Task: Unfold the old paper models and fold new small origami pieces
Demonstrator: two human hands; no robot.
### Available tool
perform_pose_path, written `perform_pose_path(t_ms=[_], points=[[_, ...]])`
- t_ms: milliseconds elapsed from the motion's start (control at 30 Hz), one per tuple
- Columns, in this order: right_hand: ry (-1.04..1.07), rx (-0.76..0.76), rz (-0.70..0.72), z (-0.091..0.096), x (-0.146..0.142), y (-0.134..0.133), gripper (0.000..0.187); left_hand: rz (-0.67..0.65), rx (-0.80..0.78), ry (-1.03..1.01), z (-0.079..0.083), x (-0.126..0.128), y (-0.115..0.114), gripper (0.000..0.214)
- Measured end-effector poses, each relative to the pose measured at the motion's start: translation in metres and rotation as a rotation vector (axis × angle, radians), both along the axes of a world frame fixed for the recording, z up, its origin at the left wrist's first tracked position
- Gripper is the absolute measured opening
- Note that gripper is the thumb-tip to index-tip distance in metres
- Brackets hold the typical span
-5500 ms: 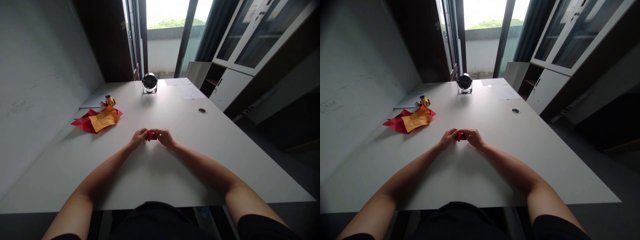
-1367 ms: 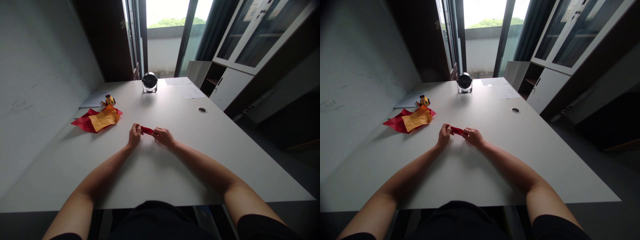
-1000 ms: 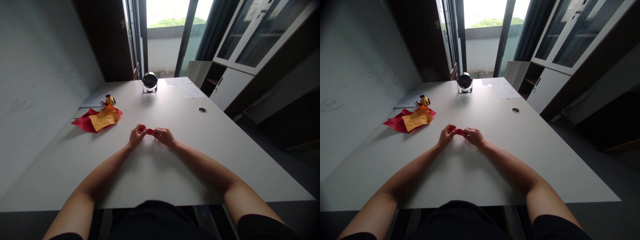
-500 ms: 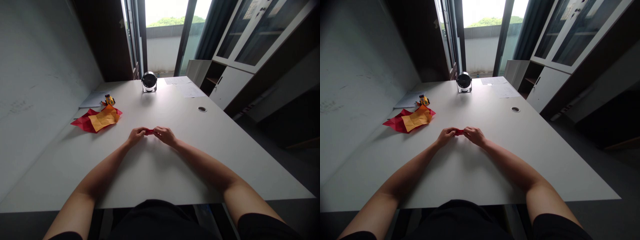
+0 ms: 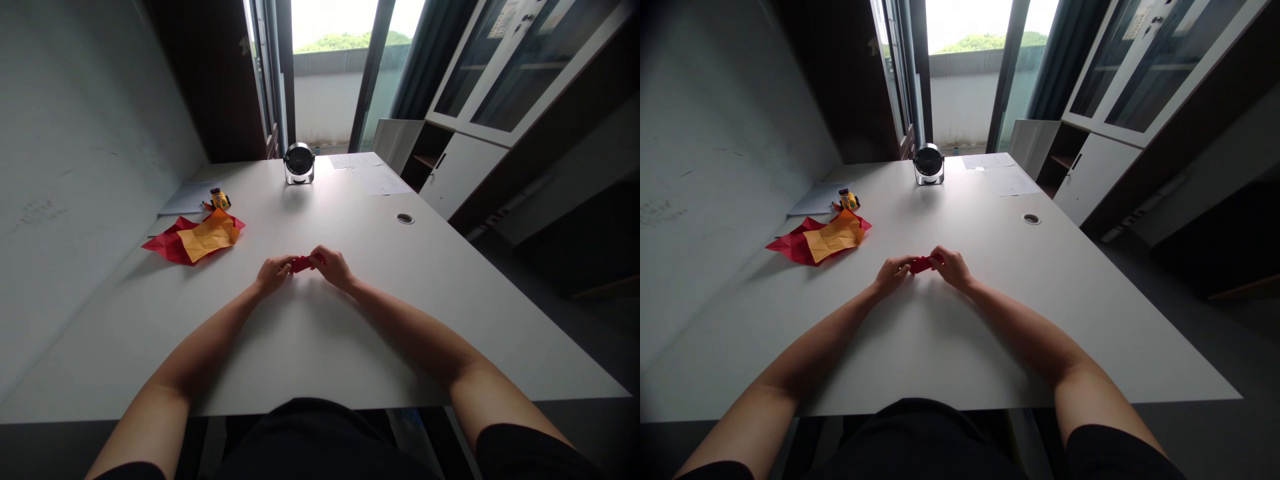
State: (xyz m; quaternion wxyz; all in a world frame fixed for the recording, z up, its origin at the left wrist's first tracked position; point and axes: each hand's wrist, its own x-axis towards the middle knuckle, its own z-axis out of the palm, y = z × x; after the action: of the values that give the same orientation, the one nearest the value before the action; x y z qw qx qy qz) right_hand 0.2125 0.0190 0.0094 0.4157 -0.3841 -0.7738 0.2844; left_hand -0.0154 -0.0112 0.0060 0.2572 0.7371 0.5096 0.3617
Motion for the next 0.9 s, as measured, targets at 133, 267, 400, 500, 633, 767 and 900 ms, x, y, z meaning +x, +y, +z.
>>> perform_pose_path(t_ms=[133, 267, 400, 500, 633, 767, 900], points=[[0.089, -0.082, 0.005, 0.004, -0.001, -0.002, 0.016, -0.024, 0.089, 0.169, 0.006, 0.004, -0.006, 0.04], [0.153, -0.14, 0.014, 0.006, -0.002, -0.002, 0.018, -0.007, 0.169, 0.3, 0.006, 0.004, -0.006, 0.038], [0.187, -0.21, 0.03, 0.002, -0.004, 0.0, 0.019, 0.009, 0.137, 0.313, 0.004, 0.003, -0.004, 0.034], [0.187, -0.244, 0.039, -0.003, -0.004, 0.002, 0.017, -0.01, 0.071, 0.27, 0.003, 0.003, -0.002, 0.032], [0.046, -0.129, 0.025, -0.004, -0.001, 0.004, 0.013, -0.014, 0.057, 0.3, 0.004, 0.001, -0.001, 0.031], [-0.231, 0.082, 0.052, -0.002, 0.002, 0.003, 0.023, -0.009, 0.162, 0.379, 0.004, -0.001, -0.002, 0.021], [-0.405, 0.201, 0.064, 0.0, 0.002, 0.002, 0.005, -0.044, 0.249, 0.394, 0.003, 0.001, -0.004, 0.016]])
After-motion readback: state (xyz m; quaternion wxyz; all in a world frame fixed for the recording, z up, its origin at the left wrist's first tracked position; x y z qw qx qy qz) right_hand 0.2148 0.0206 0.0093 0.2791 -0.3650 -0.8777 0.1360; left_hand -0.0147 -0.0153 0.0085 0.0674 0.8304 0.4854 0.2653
